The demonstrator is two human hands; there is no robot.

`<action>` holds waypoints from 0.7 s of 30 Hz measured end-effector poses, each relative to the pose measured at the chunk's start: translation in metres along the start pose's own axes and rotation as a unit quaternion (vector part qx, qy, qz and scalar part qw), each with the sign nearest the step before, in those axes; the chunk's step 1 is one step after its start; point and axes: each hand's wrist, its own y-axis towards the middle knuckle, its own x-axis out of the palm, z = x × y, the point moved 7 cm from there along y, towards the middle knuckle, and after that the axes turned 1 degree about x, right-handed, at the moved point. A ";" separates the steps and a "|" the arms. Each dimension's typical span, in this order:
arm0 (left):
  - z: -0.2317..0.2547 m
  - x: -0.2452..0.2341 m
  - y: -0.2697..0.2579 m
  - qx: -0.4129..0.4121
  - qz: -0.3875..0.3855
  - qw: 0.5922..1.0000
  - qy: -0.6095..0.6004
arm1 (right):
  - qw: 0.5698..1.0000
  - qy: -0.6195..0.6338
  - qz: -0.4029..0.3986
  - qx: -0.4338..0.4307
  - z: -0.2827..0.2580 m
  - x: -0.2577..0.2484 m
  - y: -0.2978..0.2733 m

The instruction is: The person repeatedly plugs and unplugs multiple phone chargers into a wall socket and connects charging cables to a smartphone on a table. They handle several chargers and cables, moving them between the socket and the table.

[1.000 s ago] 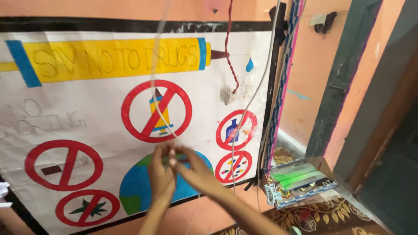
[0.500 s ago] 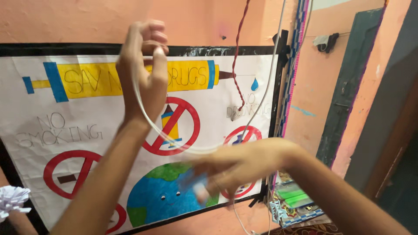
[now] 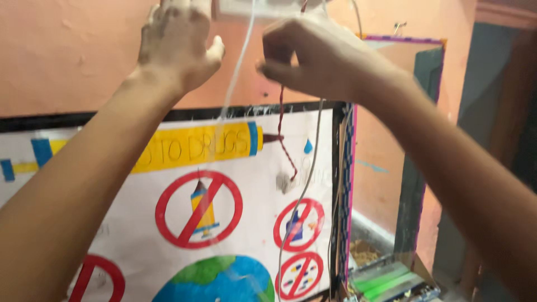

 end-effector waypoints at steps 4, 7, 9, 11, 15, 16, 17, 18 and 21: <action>0.011 0.003 0.031 0.036 0.050 0.998 -0.034 | 0.938 -0.093 0.308 -0.131 0.009 -0.017 0.023; 0.019 0.016 0.053 0.058 0.052 0.996 -0.039 | 0.963 -0.033 0.262 -0.051 0.040 -0.005 0.055; 0.026 0.022 0.063 0.083 0.066 0.994 -0.036 | 0.966 -0.016 0.257 -0.035 0.049 0.004 0.066; 0.020 0.032 0.068 0.035 0.042 0.995 -0.089 | 0.965 0.015 0.260 -0.019 0.058 0.006 0.072; 0.020 0.030 0.072 0.032 0.097 0.991 -0.089 | 0.963 0.049 0.264 0.001 0.068 0.005 0.074; 0.021 0.030 0.074 0.033 0.095 0.993 -0.068 | 0.964 0.042 0.261 0.003 0.070 0.004 0.075; 0.022 0.030 0.076 0.035 0.093 0.994 -0.051 | 0.959 0.018 0.281 -0.011 0.068 0.000 0.073; 0.022 0.030 0.080 0.036 0.090 0.995 -0.033 | 0.953 -0.007 0.301 -0.025 0.065 -0.002 0.074; 0.020 0.030 0.089 0.030 0.085 0.996 -0.009 | 0.948 -0.084 0.303 -0.040 0.060 0.000 0.080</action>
